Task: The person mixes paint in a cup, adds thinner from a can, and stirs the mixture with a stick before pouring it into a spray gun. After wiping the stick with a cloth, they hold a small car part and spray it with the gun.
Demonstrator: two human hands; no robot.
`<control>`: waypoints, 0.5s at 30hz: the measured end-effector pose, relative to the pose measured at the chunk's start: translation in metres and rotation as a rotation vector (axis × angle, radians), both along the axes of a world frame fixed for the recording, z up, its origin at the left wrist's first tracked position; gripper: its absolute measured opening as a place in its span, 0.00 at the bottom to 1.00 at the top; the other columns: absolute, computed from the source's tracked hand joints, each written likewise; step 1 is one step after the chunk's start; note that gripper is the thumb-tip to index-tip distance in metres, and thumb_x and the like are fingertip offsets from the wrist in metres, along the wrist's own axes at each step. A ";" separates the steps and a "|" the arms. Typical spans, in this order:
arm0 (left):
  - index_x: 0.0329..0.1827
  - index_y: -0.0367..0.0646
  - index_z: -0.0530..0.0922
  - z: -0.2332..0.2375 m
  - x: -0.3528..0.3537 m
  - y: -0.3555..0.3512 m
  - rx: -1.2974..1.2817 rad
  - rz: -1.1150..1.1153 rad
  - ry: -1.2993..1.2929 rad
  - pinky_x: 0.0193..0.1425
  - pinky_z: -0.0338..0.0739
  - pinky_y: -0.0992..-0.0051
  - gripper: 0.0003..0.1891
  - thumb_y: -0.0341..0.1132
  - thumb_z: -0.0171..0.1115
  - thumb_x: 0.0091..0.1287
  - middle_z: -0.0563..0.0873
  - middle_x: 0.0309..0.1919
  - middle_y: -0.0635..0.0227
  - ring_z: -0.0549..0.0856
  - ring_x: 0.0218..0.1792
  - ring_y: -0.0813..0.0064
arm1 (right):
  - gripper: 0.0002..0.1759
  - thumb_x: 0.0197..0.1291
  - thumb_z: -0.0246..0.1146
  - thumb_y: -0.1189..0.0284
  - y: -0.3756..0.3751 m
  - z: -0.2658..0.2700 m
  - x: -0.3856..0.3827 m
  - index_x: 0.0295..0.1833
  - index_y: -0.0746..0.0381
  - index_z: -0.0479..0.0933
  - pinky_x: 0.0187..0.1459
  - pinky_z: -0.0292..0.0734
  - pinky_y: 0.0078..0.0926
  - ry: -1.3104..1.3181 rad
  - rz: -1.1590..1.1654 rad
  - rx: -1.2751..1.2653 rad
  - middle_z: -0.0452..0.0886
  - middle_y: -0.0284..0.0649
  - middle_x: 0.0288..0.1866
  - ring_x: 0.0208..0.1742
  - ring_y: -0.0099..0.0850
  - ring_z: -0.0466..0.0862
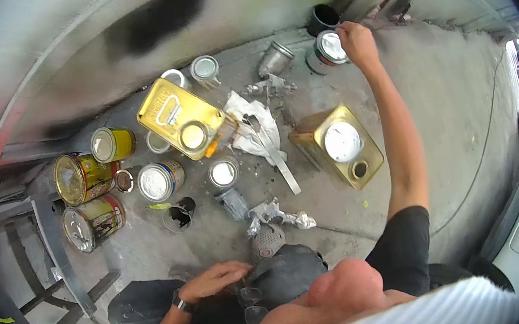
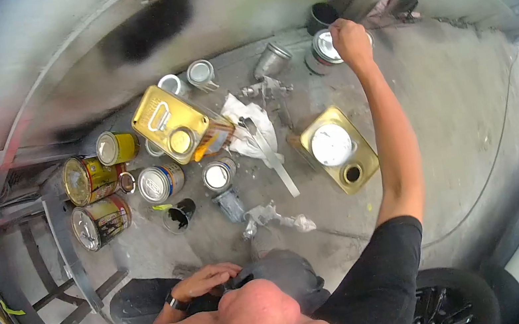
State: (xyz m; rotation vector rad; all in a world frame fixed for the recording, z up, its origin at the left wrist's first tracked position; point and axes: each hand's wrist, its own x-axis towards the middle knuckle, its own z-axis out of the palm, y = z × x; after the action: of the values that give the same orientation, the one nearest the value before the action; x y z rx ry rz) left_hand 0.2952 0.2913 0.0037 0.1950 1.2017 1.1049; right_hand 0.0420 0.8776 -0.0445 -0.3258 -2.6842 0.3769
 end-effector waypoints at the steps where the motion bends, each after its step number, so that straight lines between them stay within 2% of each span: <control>1: 0.74 0.40 0.79 0.001 0.004 -0.005 -0.026 0.054 0.010 0.73 0.72 0.68 0.28 0.54 0.54 0.85 0.84 0.65 0.65 0.80 0.65 0.70 | 0.12 0.70 0.67 0.69 0.013 -0.014 -0.023 0.49 0.68 0.84 0.40 0.88 0.42 -0.122 -0.101 -0.295 0.88 0.49 0.39 0.36 0.45 0.91; 3: 0.74 0.44 0.79 0.006 0.015 -0.014 -0.075 0.167 0.023 0.67 0.75 0.70 0.27 0.53 0.56 0.84 0.85 0.59 0.70 0.82 0.60 0.74 | 0.23 0.71 0.67 0.70 0.023 -0.031 -0.062 0.68 0.67 0.78 0.36 0.90 0.41 -0.384 -0.296 -0.877 0.86 0.47 0.39 0.32 0.42 0.91; 4: 0.74 0.46 0.79 0.006 0.020 -0.018 -0.099 0.220 0.028 0.64 0.77 0.71 0.26 0.53 0.58 0.83 0.86 0.55 0.72 0.83 0.57 0.77 | 0.28 0.71 0.66 0.71 0.014 -0.037 -0.074 0.73 0.67 0.72 0.35 0.90 0.41 -0.319 -0.342 -0.960 0.86 0.48 0.41 0.32 0.42 0.91; 6: 0.76 0.48 0.77 0.004 0.036 -0.025 -0.204 0.321 -0.177 0.50 0.76 0.78 0.26 0.51 0.59 0.83 0.82 0.45 0.77 0.80 0.44 0.83 | 0.38 0.71 0.64 0.73 -0.002 -0.051 -0.092 0.83 0.66 0.59 0.32 0.91 0.41 -0.185 -0.439 -1.132 0.85 0.50 0.46 0.32 0.42 0.91; 7: 0.78 0.49 0.76 0.010 0.031 -0.022 -0.228 0.332 -0.210 0.43 0.72 0.80 0.26 0.51 0.59 0.83 0.79 0.40 0.80 0.76 0.39 0.86 | 0.47 0.70 0.63 0.76 0.000 -0.064 -0.103 0.87 0.65 0.44 0.33 0.91 0.42 -0.233 -0.424 -1.153 0.83 0.54 0.53 0.31 0.45 0.90; 9: 0.81 0.51 0.72 0.023 0.021 -0.015 -0.277 0.357 -0.277 0.30 0.64 0.85 0.27 0.49 0.60 0.83 0.71 0.32 0.85 0.69 0.29 0.91 | 0.42 0.68 0.64 0.76 0.003 -0.104 -0.121 0.85 0.64 0.56 0.32 0.89 0.38 -0.173 -0.481 -1.009 0.85 0.49 0.46 0.34 0.41 0.91; 11: 0.82 0.51 0.71 0.036 0.009 -0.014 -0.253 0.373 -0.284 0.30 0.64 0.85 0.27 0.49 0.60 0.84 0.71 0.31 0.84 0.69 0.30 0.91 | 0.29 0.62 0.68 0.72 0.035 -0.170 -0.137 0.68 0.69 0.74 0.46 0.88 0.46 -0.156 -0.528 -0.804 0.87 0.58 0.51 0.45 0.51 0.91; 12: 0.83 0.52 0.70 0.027 0.019 -0.021 -0.230 0.407 -0.268 0.28 0.62 0.85 0.28 0.49 0.59 0.84 0.79 0.37 0.84 0.67 0.28 0.93 | 0.25 0.59 0.70 0.70 0.043 -0.185 -0.145 0.60 0.71 0.82 0.53 0.88 0.50 -0.146 -0.554 -0.700 0.88 0.62 0.53 0.51 0.56 0.91; 15: 0.84 0.50 0.69 0.025 0.020 -0.024 -0.223 0.436 -0.234 0.38 0.73 0.83 0.30 0.49 0.59 0.84 0.86 0.55 0.77 0.76 0.36 0.89 | 0.19 0.58 0.72 0.65 0.001 -0.132 -0.125 0.46 0.69 0.88 0.63 0.82 0.46 -0.112 -0.576 -0.392 0.89 0.61 0.53 0.56 0.57 0.89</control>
State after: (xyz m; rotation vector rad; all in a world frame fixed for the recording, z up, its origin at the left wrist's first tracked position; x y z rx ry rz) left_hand 0.3157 0.2674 0.0289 -0.3753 1.1718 1.3143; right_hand -0.0829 0.8791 -0.1762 -1.2259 -2.4510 0.7086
